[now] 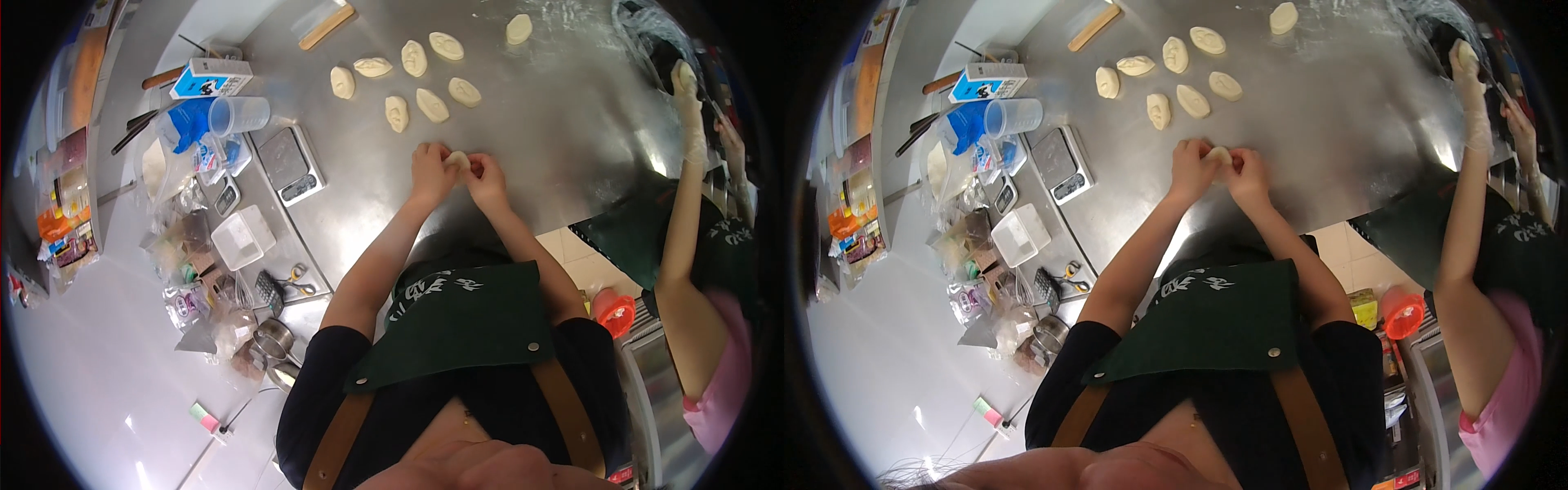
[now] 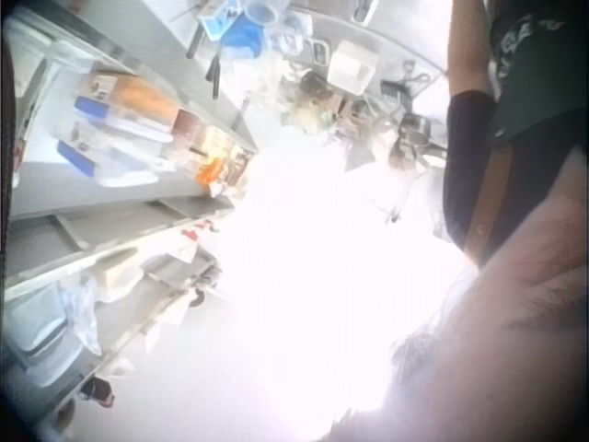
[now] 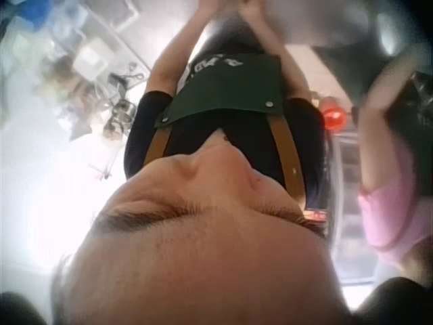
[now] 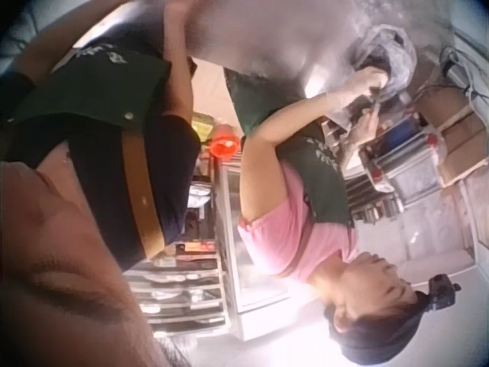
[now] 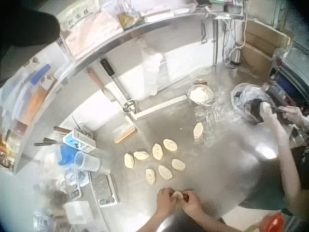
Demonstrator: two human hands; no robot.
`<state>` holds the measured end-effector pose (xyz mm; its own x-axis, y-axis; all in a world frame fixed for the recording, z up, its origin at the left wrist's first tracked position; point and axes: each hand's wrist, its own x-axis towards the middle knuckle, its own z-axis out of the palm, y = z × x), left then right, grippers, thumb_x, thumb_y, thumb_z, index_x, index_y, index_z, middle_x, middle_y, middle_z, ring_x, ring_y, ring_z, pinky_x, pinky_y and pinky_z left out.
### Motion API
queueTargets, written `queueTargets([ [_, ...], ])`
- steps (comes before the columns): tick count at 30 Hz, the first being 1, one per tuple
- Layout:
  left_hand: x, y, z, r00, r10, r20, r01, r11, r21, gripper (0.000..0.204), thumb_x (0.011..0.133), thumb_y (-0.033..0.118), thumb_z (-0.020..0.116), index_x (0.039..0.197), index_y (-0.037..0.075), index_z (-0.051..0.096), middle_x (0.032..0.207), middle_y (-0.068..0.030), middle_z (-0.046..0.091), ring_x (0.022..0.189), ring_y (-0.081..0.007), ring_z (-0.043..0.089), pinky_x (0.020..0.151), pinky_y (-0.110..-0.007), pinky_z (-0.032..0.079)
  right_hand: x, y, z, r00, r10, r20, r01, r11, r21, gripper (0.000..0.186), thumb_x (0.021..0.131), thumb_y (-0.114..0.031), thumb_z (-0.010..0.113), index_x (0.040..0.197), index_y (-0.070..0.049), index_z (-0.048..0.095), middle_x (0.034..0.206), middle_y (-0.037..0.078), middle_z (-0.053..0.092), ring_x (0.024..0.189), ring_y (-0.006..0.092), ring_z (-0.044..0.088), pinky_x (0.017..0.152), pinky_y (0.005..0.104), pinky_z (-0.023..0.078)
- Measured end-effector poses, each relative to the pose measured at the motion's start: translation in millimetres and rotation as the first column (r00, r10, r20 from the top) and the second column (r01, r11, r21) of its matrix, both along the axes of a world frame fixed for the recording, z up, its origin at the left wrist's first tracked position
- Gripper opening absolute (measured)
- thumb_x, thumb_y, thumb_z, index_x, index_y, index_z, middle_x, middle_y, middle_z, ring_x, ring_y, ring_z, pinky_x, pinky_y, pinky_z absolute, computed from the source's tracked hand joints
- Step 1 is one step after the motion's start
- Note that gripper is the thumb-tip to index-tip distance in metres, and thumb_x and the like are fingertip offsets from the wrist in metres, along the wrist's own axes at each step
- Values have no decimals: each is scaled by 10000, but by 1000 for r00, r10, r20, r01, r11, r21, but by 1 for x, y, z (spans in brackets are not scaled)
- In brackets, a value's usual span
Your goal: The person shapes pieces of dough into rounds by pressing and rolling them with both hands on a stainless steel work surface.
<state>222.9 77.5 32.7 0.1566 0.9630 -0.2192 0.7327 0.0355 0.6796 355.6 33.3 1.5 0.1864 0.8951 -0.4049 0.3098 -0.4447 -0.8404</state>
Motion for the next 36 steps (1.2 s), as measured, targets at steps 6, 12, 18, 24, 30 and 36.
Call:
queueTargets([
  [6, -13, -34, 23, 963, 12, 268, -7, 1000, -18, 232, 776, 49, 672, 963, 25, 538, 947, -127, 602, 853, -258, 610, 751, -348, 495, 1, -20, 19, 998, -29, -56, 43, 961, 273, 344, 768, -32, 723, 1090, -19, 604, 1084, 68, 595, 918, 145, 596, 777, 268, 493],
  [12, -17, -22, 43, 841, 176, 511, 9, 941, -339, 295, 859, 104, 657, 1115, 33, 528, 1086, -88, 589, 944, -184, 594, 813, -313, 494, 19, -13, 21, 813, 51, -580, -132, 986, -98, 380, 792, -170, 741, 1091, 30, 619, 963, 95, 666, 840, 135, 622, 727, 273, 507],
  [18, -34, -30, 28, 862, 269, 431, -160, 949, -272, 373, 882, 148, 654, 1215, 34, 527, 1111, -79, 606, 950, -154, 589, 795, -288, 484, 88, 31, 13, 978, -66, -198, 68, 998, 1, 316, 826, -185, 712, 1062, 13, 644, 909, 104, 682, 803, 151, 635, 694, 296, 520],
  [24, -69, -59, 4, 865, 370, 338, -290, 920, -264, 293, 890, 165, 647, 1146, 36, 583, 1008, -53, 652, 907, -136, 607, 776, -281, 485, 158, 122, 42, 947, -179, -267, 220, 967, 130, 414, 856, -219, 702, 1151, 54, 600, 941, 106, 686, 855, 176, 651, 722, 304, 522],
  [30, -76, -72, -1, 913, 405, 51, -404, 914, -24, 319, 856, 221, 626, 1111, 32, 601, 1128, -181, 601, 1073, -348, 564, 919, -415, 452, 206, 141, -5, 869, -340, 360, 174, 890, 421, 536, 848, -351, 695, 1117, 99, 587, 923, 204, 686, 830, 261, 682, 726, 352, 524],
  [36, -86, -62, -18, 894, 429, -132, -320, 815, 483, 455, 845, 195, 636, 1228, -11, 500, 1332, -241, 450, 1244, -422, 414, 1017, -484, 351, 195, 195, 15, 624, -290, 726, -124, 881, 458, 540, 908, -341, 597, 1223, 94, 538, 1222, 299, 563, 1166, 400, 546, 979, 408, 439],
])
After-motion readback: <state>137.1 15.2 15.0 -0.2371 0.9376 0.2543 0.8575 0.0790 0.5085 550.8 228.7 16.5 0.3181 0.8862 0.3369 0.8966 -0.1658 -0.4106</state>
